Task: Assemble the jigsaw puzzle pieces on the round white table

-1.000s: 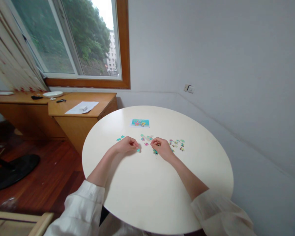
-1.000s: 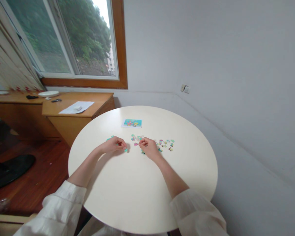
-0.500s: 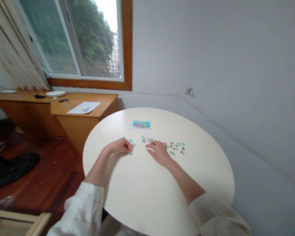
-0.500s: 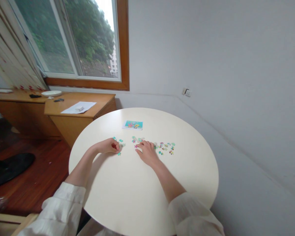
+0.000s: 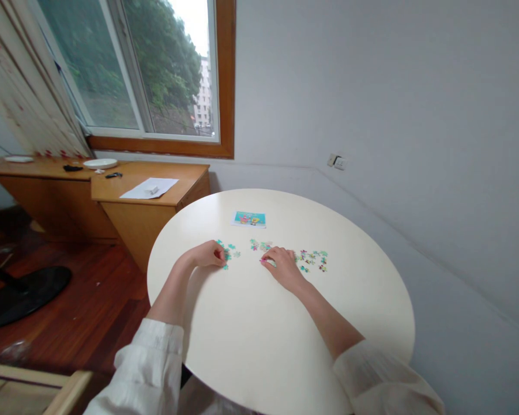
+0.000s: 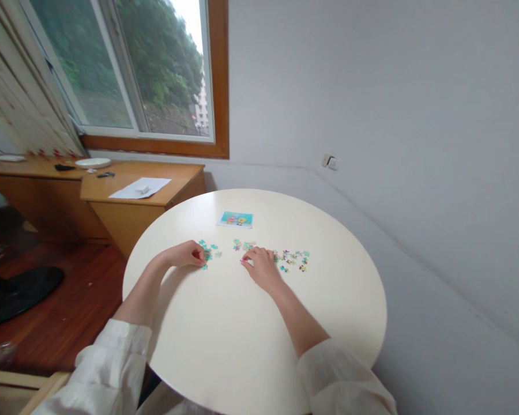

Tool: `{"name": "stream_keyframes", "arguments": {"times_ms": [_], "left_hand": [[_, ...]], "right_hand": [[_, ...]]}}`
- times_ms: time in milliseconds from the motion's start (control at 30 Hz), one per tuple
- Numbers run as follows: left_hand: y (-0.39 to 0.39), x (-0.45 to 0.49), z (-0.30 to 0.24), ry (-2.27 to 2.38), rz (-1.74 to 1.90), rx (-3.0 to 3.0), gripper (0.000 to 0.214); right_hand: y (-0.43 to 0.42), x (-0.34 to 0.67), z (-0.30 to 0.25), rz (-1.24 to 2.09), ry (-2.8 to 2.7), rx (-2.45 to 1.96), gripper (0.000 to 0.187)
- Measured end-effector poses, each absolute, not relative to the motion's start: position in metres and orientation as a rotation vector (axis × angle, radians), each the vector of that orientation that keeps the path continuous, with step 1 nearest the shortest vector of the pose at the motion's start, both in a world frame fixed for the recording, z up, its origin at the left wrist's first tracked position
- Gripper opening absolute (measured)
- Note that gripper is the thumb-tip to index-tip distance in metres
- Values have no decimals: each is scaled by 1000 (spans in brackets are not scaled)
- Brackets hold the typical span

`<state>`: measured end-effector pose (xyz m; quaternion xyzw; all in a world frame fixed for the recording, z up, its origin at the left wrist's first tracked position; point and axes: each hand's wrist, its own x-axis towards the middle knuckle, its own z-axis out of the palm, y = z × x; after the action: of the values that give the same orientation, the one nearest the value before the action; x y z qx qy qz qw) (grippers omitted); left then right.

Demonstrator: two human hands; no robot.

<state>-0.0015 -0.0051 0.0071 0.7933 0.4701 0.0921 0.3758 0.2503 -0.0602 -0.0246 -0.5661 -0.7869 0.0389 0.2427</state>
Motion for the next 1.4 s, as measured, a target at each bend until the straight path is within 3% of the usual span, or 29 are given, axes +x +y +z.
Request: {"name": "stream_keyframes", "arguments": {"times_ms": [400,700,1000,1400], "left_hand": [[0,-4,2,1489,198,2198,20],[-6,11,10,1560,532,2144,21],[-17,48,-3,1365,711,2252,14],[-18,52,-9,1334,656,2313,17]], "right_hand": [[-59,250,-26,82,-2124,-1604,21],[-61,246,-18,163,-2115,-1657,11],[-60,247,-22,124,-2140,-1668,11],[-59,247,-19,86,-2125,-1717,16]]}}
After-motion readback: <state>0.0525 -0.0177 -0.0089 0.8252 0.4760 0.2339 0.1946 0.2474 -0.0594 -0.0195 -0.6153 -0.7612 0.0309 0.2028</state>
